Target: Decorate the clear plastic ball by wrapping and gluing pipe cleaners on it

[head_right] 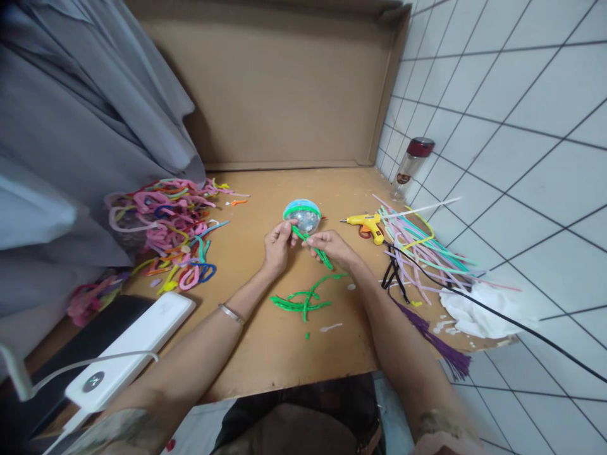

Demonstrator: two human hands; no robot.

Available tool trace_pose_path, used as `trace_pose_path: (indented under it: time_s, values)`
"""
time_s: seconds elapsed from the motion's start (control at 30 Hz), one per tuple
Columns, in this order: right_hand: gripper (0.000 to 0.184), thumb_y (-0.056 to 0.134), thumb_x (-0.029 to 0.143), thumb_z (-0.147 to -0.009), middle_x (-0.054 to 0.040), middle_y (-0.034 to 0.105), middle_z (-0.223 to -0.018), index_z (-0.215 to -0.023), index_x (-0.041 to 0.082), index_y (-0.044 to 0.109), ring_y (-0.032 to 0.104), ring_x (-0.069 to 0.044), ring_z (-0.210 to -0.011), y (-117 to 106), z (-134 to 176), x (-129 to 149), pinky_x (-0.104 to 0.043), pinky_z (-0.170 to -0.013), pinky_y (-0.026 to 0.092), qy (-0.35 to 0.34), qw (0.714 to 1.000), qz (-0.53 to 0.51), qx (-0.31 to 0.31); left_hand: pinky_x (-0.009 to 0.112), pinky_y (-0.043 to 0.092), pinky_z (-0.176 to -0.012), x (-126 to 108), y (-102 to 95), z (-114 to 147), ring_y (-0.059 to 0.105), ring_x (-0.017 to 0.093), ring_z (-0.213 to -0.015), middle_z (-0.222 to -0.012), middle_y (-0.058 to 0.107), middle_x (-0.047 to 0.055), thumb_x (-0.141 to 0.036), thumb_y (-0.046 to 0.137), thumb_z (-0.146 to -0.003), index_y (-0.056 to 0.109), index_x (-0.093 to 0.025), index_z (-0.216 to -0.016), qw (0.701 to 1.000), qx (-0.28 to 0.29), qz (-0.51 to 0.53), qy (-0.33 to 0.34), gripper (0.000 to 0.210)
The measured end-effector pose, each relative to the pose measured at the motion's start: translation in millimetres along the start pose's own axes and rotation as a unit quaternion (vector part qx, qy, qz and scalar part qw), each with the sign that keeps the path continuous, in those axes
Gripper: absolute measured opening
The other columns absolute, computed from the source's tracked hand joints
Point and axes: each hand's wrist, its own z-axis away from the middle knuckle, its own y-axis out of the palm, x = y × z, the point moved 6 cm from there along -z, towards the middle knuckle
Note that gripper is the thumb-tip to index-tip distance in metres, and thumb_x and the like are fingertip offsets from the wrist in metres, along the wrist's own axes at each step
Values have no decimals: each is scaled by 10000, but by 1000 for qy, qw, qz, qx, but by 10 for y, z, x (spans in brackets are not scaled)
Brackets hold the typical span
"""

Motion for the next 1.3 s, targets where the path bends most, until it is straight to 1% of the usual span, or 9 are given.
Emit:
trace_pose_path:
  time_s: [0.23, 0.47, 0.57, 0.67, 0.77, 0.93, 1.07, 1.17, 1.3]
  values:
    - [337, 754, 476, -702, 58, 544, -520, -725, 154, 658, 444, -54, -438, -14, -6, 5, -191, -442, 333, 14, 1000, -6, 21, 167, 313, -446, 22, -155, -101, 406, 37, -423, -489, 526, -50, -474, 783, -756, 684, -150, -709, 993, -86, 80, -29, 342]
    - [347, 809, 285, -601, 57, 602, -593, -895, 153, 681, 517, -64, -499, -54, 4, -30, -196, -509, 420, 42, 999, -17, 28, 160, 338, -452, 16, -246, -130, 463, 37, -425, -506, 557, -47, -428, 759, -799, 651, -147, -734, 978, -152, 135, -41, 308]
    - [322, 811, 275, -604, 45, 618, -603, -871, 159, 674, 554, -73, -524, -54, 0, -31, -191, -509, 418, 37, 999, -14, 18, 159, 359, -473, 19, -280, -139, 485, 35, -431, -519, 568, -48, -427, 747, -813, 635, -148, -745, 971, -178, 152, -47, 307]
    - [282, 810, 364, -646, 22, 629, -602, -751, 156, 653, 552, -68, -510, -83, -15, -33, -184, -480, 397, 33, 999, 4, -4, 155, 377, -492, 25, -327, -153, 495, 33, -438, -522, 564, -53, -432, 745, -815, 620, -149, -748, 964, -201, 166, -52, 316]
    - [357, 804, 468, -665, 18, 624, -580, -675, 160, 623, 532, -59, -476, -140, -26, -16, -179, -451, 382, 18, 999, 5, -31, 152, 369, -483, 28, -356, -172, 483, 27, -433, -518, 546, -63, -451, 749, -806, 611, -150, -749, 963, -205, 166, -51, 336]
    - [436, 767, 580, -702, -4, 677, -641, -778, 168, 646, 578, -75, -481, -150, -10, -4, -177, -428, 400, 24, 999, -24, -30, 152, 365, -482, 26, -337, -182, 473, 23, -437, -524, 535, -69, -489, 756, -786, 606, -152, -767, 969, -188, 157, -38, 369]
    - [424, 802, 536, -681, -12, 693, -633, -801, 158, 651, 592, -79, -484, -55, 8, 17, -166, -418, 401, 42, 999, 4, 10, 161, 383, -503, 31, -314, -160, 485, 28, -453, -532, 535, -67, -504, 756, -779, 608, -151, -777, 970, -186, 150, -39, 383]
    - [413, 846, 478, -637, 17, 663, -570, -798, 157, 642, 577, -76, -460, -13, 21, 68, -166, -424, 416, 36, 999, 5, 4, 164, 381, -505, 27, -303, -150, 483, 30, -454, -532, 532, -66, -517, 748, -782, 612, -151, -780, 972, -183, 145, -41, 391]
    - [433, 848, 476, -649, -14, 728, -723, -852, 166, 625, 623, -84, -505, 62, 47, 100, -172, -425, 436, 48, 999, -20, 6, 165, 386, -510, 22, -301, -146, 486, 33, -459, -536, 538, -65, -507, 748, -787, 616, -152, -785, 970, -185, 153, -44, 379]
